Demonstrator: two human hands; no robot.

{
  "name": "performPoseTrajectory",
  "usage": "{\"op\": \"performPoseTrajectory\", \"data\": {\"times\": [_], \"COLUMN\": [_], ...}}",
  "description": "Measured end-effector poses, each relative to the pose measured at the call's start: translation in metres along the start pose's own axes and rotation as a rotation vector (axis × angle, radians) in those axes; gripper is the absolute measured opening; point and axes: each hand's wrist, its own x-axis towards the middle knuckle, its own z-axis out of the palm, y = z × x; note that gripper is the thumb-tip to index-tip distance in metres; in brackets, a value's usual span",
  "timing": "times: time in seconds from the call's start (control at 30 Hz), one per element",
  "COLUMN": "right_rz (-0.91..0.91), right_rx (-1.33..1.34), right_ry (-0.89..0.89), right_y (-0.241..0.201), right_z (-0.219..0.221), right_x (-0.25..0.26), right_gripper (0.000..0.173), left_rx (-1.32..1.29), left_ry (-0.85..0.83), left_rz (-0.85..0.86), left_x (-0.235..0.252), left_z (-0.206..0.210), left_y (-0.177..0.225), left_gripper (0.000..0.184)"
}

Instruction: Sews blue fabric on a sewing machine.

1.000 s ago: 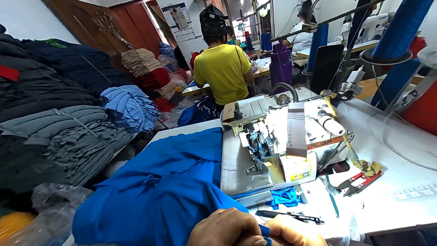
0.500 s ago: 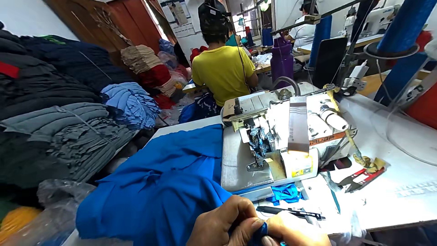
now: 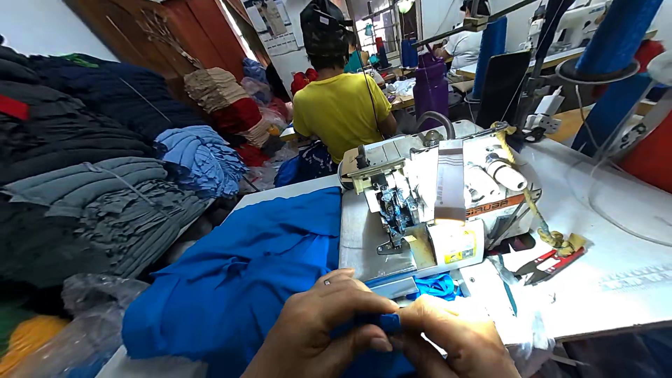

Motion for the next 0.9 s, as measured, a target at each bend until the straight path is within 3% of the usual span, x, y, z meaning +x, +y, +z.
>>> {"op": "performPoseTrajectory", "data": {"times": [0.2,0.3,0.47,0.7,0.8,0.9], "right_rz": [-0.059,-0.1,0.028,0.134,0.163,0.104], "right_rx": [0.157,0.061,-0.239,-0.182,-0.244,-0.199], "right_ry": [0.042,0.012,-0.046,-0.101,-0.075,-0.016], "right_y": [0.018,0.037,0.045,0.037,0.041,0.032], "right_z": [0.008,0.008,0.011,0.024,0.027,0.014], "right_x": [-0.021,-0.042,-0.062,-0.072,-0.079,-0.08], "right_gripper": [0.007,0.006,0.013,0.026,0.014,0.017], "left_rx": [0.092,-0.014,-0.114,-0.063,-0.019,0.022], "left_ry": [0.12,0.116,0.046,0.12,0.168,0.298], "left_rz": [0.009,-0.026,-0.049,-0.055,-0.062,-0.1], "left_x": [0.0,-0.002,-0.006,-0.008,-0.006,-0.004], "left_z": [-0.002,-0.009,-0.013,-0.009,-0.01,-0.009], "left_y": [0.012,0.011,0.012,0.014,0.014,0.006], "left_gripper": [0.018,0.017,0.017,0.016,0.017,0.014]}}
